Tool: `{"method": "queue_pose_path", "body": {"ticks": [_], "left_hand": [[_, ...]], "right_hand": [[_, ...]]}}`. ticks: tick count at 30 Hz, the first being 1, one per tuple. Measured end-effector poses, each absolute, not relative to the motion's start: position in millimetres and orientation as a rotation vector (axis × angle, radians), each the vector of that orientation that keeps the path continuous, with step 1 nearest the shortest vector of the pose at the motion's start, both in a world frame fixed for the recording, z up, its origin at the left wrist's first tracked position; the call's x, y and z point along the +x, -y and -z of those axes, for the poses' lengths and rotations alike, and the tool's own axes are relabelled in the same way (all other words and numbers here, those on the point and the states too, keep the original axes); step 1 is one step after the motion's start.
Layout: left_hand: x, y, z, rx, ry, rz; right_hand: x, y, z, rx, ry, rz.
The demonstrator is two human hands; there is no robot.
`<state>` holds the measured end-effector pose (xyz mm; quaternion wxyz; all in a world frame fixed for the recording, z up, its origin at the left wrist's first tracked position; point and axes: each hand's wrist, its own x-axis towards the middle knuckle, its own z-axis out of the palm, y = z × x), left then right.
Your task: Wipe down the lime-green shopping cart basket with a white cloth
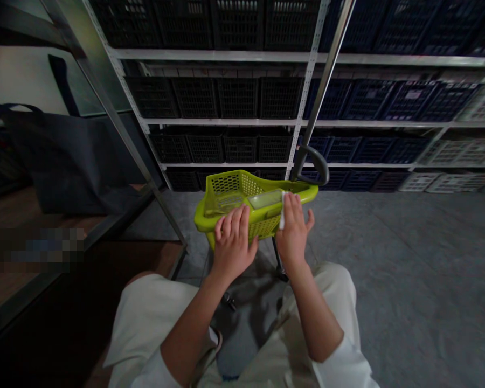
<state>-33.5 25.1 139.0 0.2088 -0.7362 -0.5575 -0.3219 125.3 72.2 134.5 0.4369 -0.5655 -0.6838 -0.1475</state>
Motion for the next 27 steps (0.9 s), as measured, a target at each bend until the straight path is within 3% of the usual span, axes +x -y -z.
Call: {"method": "queue_pose_path", "body": {"ticks": [5,12,18,24,27], "left_hand": [[-37,-24,-139,-2.047,1.537,0.885],[-34,-23,-142,-2.063,1.552,0.894],[-36,-23,-141,-2.065,1.552,0.886],[-34,-23,-142,-2.072,1.548,0.886],[-33,-24,-141,-2.056,1.552,0.904]], "right_hand": [[109,-47,-140,-1.11,2.093,0.374],[135,-80,-137,-1.477,1.607,0.383],[104,-45,-146,-1.105,2.133,0.357],[144,-88,-134,-1.47,1.6,0.337],[129,-75,-137,-1.447,1.686,0.329]]}}
